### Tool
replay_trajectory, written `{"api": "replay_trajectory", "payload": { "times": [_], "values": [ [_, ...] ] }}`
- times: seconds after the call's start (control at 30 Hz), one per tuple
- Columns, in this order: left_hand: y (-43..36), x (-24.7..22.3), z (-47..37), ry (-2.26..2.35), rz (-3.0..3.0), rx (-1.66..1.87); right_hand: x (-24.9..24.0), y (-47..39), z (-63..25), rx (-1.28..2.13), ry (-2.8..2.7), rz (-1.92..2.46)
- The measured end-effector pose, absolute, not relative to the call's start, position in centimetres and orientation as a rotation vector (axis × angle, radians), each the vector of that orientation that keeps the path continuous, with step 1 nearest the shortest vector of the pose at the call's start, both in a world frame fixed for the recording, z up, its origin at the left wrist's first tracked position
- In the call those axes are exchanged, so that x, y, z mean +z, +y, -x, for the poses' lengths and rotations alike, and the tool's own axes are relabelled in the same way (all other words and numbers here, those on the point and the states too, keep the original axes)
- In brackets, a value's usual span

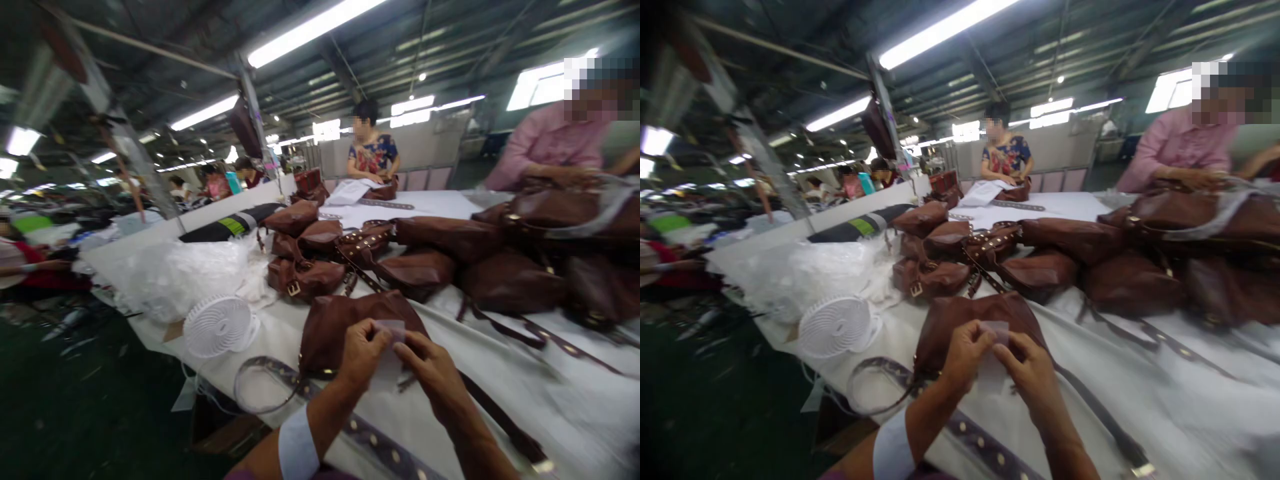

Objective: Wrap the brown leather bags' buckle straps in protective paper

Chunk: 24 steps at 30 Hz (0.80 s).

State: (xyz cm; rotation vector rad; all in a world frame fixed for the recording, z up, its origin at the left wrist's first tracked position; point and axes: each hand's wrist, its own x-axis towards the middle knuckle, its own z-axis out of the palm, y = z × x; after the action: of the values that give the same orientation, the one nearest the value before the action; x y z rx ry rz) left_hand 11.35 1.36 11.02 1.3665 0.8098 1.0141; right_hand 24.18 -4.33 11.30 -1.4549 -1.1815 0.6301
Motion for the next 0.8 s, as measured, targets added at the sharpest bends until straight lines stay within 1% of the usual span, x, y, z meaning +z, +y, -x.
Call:
{"api": "replay_trajectory", "payload": {
  "times": [0.1,0.33,0.5,0.63,0.7,0.8],
  "values": [
    [1.5,10.2,-11.7,0.794,-1.448,0.975,11.0,-4.5,-23.5,0.812,-0.985,1.322],
    [0.8,9.1,-12.1,0.791,-1.460,0.957,10.5,-5.6,-23.9,0.910,-0.826,1.245],
    [-0.4,8.4,-12.8,0.711,-1.378,0.879,9.4,-6.6,-25.1,0.798,-0.765,1.336],
    [-1.5,6.5,-14.0,0.682,-1.209,0.776,9.0,-8.8,-27.2,0.738,-0.706,1.340],
    [-2.0,5.2,-14.8,0.725,-1.138,0.682,9.7,-11.2,-29.0,0.677,-0.684,1.344],
    [-2.5,3.5,-15.8,0.819,-1.025,0.547,11.9,-16.4,-32.2,0.487,-0.632,1.416]
  ]
}}
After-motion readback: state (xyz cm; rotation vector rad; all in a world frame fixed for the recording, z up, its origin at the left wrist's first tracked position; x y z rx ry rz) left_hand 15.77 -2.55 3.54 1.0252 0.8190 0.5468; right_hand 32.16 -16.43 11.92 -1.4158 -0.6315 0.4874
